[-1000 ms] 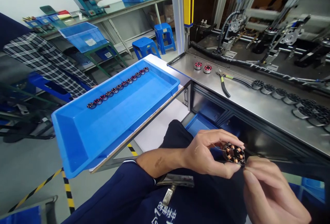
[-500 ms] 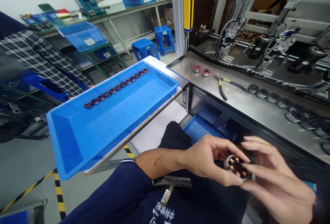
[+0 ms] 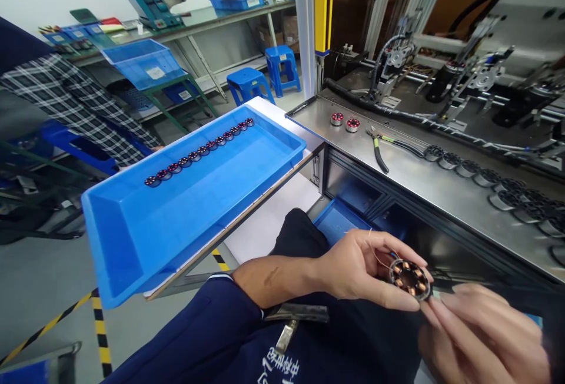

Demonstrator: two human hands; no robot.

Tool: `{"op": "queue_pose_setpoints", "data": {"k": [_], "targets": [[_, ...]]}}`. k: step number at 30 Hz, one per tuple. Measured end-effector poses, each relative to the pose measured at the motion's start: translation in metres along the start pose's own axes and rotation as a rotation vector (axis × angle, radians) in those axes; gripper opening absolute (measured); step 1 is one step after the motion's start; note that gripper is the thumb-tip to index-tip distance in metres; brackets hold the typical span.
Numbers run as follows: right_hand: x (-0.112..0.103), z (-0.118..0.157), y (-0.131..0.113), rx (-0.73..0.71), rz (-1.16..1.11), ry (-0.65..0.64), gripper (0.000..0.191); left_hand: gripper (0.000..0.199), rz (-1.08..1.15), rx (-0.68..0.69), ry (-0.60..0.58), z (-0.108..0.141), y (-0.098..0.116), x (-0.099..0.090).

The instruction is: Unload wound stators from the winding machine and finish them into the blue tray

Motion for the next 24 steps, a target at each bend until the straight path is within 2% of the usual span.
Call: {"op": "queue_pose_setpoints", "data": {"k": [3,5,7,9,11,12,15,17,18,21,24], "targets": [[-0.001,0.01,0.008,0.169,0.058,0.094,0.021,0.057,-0.187,0.327,-0.011,0.002,0.026,0.005],[0.007,0.013,0.012,0.282,0.05,0.096,0.014,0.052,-0.295,0.46,-0.005,0.006,0.035,0.007],[0.013,0.013,0.012,0.382,0.001,0.133,0.018,0.048,-0.394,0.524,0.027,0.009,0.038,0.008],[0.014,0.014,0.013,0.459,-0.075,0.256,0.018,0.043,-0.472,0.554,0.064,0.012,0.038,0.007],[0.013,0.017,0.014,0.478,-0.129,0.376,0.013,0.039,-0.496,0.574,0.088,0.015,0.038,0.006],[0.016,0.018,0.014,0.463,-0.149,0.387,0.01,0.04,-0.485,0.574,0.091,0.016,0.037,0.006],[0.022,0.017,0.019,0.397,-0.163,0.326,0.007,0.057,-0.401,0.479,0.074,0.013,0.031,0.001],[0.022,0.016,0.021,0.355,-0.159,0.279,0.006,0.075,-0.392,0.329,0.055,0.007,0.024,-0.004],[0.022,0.015,0.022,0.344,-0.155,0.257,0.007,0.077,-0.406,0.24,0.038,0.005,0.02,-0.005],[0.021,0.009,0.022,0.328,-0.133,0.225,0.011,0.059,-0.37,0.039,-0.025,0.002,0.009,-0.009],[0.02,0.004,0.02,0.334,-0.097,0.211,0.011,0.053,-0.253,-0.027,-0.047,0.002,0.002,-0.012]]}}
Point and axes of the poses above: each hand's wrist, its own z-axis away from the middle knuckle, its own x-axis out of the palm, y = z × x, the point moved 10 cm from there along -z, towards the middle knuckle, and after that the axes turned 8 degrees about z, right-handed, at the moved point
